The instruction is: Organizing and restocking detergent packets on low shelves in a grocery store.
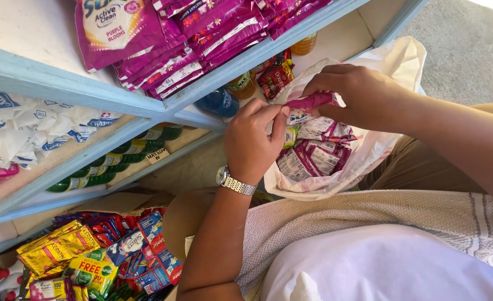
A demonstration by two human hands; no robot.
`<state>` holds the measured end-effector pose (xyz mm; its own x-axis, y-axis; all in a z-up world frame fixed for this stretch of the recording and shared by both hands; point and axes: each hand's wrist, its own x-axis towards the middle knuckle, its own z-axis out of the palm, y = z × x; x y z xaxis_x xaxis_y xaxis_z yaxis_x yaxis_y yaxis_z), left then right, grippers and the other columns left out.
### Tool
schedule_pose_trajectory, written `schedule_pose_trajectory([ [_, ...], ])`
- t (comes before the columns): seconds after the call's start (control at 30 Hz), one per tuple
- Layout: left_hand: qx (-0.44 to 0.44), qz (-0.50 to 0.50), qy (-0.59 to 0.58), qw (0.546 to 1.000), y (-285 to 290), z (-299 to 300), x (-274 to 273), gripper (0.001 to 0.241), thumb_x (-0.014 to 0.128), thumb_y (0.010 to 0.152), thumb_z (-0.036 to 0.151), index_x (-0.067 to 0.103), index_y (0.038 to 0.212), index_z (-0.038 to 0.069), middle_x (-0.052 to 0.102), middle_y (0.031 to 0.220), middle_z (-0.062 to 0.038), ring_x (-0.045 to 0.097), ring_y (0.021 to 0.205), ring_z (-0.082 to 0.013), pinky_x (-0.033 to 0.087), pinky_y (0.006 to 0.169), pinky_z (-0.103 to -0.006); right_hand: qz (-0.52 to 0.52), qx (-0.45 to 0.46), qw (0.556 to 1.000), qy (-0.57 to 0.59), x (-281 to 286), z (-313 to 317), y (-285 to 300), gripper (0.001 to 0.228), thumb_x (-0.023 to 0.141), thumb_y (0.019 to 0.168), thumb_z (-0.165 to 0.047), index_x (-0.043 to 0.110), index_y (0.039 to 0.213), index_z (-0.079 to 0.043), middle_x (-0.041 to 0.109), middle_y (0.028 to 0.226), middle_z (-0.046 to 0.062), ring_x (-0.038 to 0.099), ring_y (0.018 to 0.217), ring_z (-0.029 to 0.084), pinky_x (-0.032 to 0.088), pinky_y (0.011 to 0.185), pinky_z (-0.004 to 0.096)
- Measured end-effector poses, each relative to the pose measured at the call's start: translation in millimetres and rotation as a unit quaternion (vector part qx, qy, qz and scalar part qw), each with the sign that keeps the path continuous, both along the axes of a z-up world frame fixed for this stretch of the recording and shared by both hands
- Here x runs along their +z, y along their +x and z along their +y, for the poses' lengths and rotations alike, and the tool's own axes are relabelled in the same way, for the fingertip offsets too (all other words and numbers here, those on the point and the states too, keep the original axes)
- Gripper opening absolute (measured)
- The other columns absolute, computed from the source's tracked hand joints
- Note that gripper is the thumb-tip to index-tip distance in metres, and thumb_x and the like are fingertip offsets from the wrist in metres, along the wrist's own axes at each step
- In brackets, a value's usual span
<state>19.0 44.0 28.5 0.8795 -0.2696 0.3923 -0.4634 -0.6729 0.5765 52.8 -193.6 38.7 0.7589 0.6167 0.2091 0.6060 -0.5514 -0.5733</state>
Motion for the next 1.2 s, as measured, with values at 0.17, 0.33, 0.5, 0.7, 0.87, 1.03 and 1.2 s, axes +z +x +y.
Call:
schedule_pose_trajectory([
  [0.17,-0.008,0.012,-0.014,1.000,2.1,-0.1,3.3,0.012,0.076,0.095,0.023,0.078,0.097,0.011,0.068,0.088,-0.005,0.068,0.081,-0.0248,0.054,0.070,-0.0389,0.050,-0.046,0.998,-0.017,2.3,-0.8,1.3,0.028,0.077,0.082,-0.014,0.072,0.108,-0.006,0.072,0.098,0.013,0.070,0.089,0.033,0.055,0.077,0.044],
  [0.33,-0.035,0.025,-0.052,0.998,3.1,-1.7,3.4,0.024,0.078,0.092,0.022,0.073,0.111,0.010,0.070,0.098,-0.006,0.071,0.090,-0.0240,0.056,0.075,-0.0382,0.071,-0.071,0.994,-0.051,2.9,-0.7,-0.9,0.018,0.075,0.087,-0.016,0.076,0.104,-0.009,0.075,0.091,0.011,0.071,0.080,0.030,0.056,0.072,0.042],
  [0.5,-0.052,0.015,-0.049,0.997,2.6,1.0,-13.9,0.012,0.076,0.097,0.021,0.074,0.107,0.016,0.073,0.100,-0.002,0.071,0.093,-0.0225,0.057,0.081,-0.0388,0.077,-0.072,0.993,-0.060,4.8,-4.7,1.6,0.017,0.075,0.088,-0.017,0.077,0.104,-0.010,0.075,0.090,0.010,0.072,0.080,0.027,0.056,0.072,0.040],
  [0.7,-0.070,0.042,-0.074,0.994,4.7,-1.7,-17.7,0.012,0.072,0.104,0.020,0.067,0.110,0.010,0.070,0.106,-0.006,0.071,0.098,-0.0244,0.056,0.082,-0.0384,0.059,-0.043,0.997,-0.010,5.7,-10.5,4.8,0.014,0.075,0.088,-0.014,0.076,0.101,-0.008,0.074,0.093,0.010,0.073,0.085,0.026,0.056,0.074,0.039],
  [0.87,-0.113,0.085,-0.101,0.985,5.2,-3.1,3.1,0.030,0.077,0.093,0.020,0.070,0.120,0.010,0.070,0.100,-0.006,0.071,0.092,-0.0226,0.057,0.079,-0.0363,0.040,-0.023,0.999,-0.012,3.7,-10.8,2.9,0.015,0.075,0.087,-0.011,0.075,0.102,-0.007,0.072,0.096,0.010,0.071,0.089,0.027,0.056,0.077,0.040],
  [1.03,-0.079,0.104,-0.114,0.985,2.9,-5.5,-11.8,0.015,0.079,0.093,0.012,0.076,0.107,0.009,0.071,0.096,-0.006,0.071,0.083,-0.0186,0.057,0.072,-0.0321,0.008,-0.017,1.000,-0.010,5.4,-9.4,2.3,0.013,0.075,0.087,-0.010,0.074,0.100,-0.007,0.069,0.093,0.010,0.070,0.089,0.029,0.055,0.077,0.041],
  [1.2,-0.091,0.144,-0.172,0.970,4.4,-7.8,-17.0,0.015,0.079,0.092,0.005,0.074,0.106,0.006,0.071,0.099,-0.005,0.075,0.086,-0.0143,0.062,0.074,-0.0260,0.027,-0.013,1.000,-0.005,5.7,-9.0,2.6,0.012,0.075,0.087,-0.009,0.074,0.098,-0.008,0.069,0.091,0.009,0.070,0.087,0.027,0.055,0.074,0.041],
])
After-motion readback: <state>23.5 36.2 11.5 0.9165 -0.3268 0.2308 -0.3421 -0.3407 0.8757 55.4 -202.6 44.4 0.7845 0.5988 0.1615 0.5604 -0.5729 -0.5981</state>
